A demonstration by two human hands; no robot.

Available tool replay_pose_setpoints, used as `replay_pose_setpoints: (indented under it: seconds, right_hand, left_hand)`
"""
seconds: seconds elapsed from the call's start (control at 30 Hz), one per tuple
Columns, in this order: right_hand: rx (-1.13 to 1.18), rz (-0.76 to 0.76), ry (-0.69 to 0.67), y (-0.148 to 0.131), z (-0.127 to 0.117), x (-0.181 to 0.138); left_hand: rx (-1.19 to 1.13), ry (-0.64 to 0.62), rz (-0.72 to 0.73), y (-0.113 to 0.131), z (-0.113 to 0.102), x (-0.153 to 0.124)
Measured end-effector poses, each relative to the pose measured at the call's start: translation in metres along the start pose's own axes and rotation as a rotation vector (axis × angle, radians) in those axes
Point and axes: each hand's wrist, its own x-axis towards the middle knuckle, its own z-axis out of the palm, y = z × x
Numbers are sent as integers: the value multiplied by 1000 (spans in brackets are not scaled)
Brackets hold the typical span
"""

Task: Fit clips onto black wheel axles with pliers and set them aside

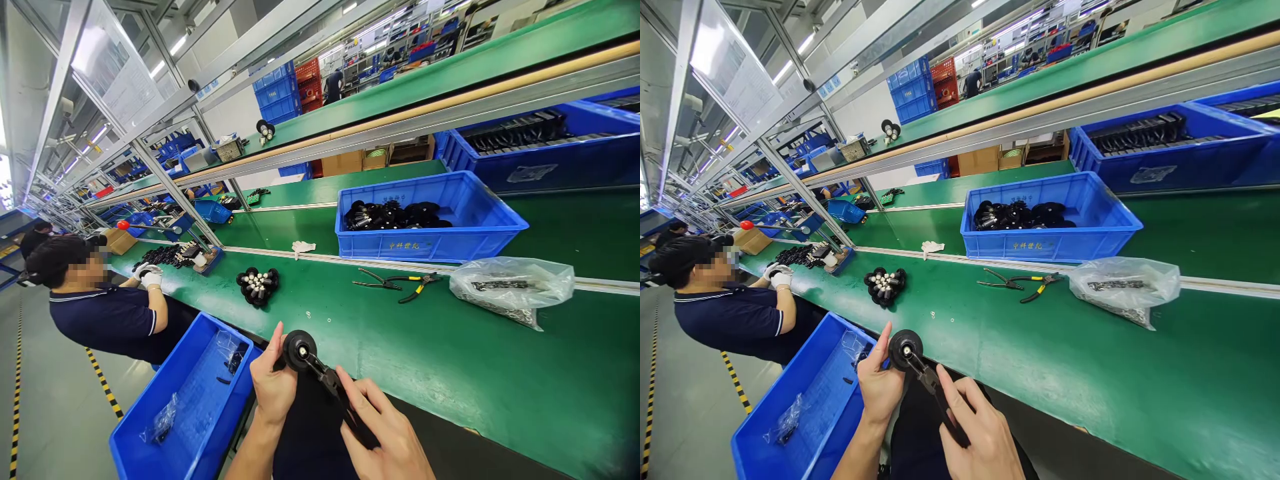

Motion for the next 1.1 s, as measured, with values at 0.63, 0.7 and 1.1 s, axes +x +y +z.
replay_pose_setpoints:
  seconds: [0.63, 0.7, 1.1]
  right_hand:
    - [-85, -18, -82, 9, -18, 8]
    - [-84, -11, -78, 10, -17, 7]
    - [-4, 159, -189, 22, -10, -8]
  left_hand:
    - [-15, -126, 188, -3, 2, 10]
    - [-24, -155, 191, -1, 3, 11]
    - [-72, -253, 10, -9, 7, 7]
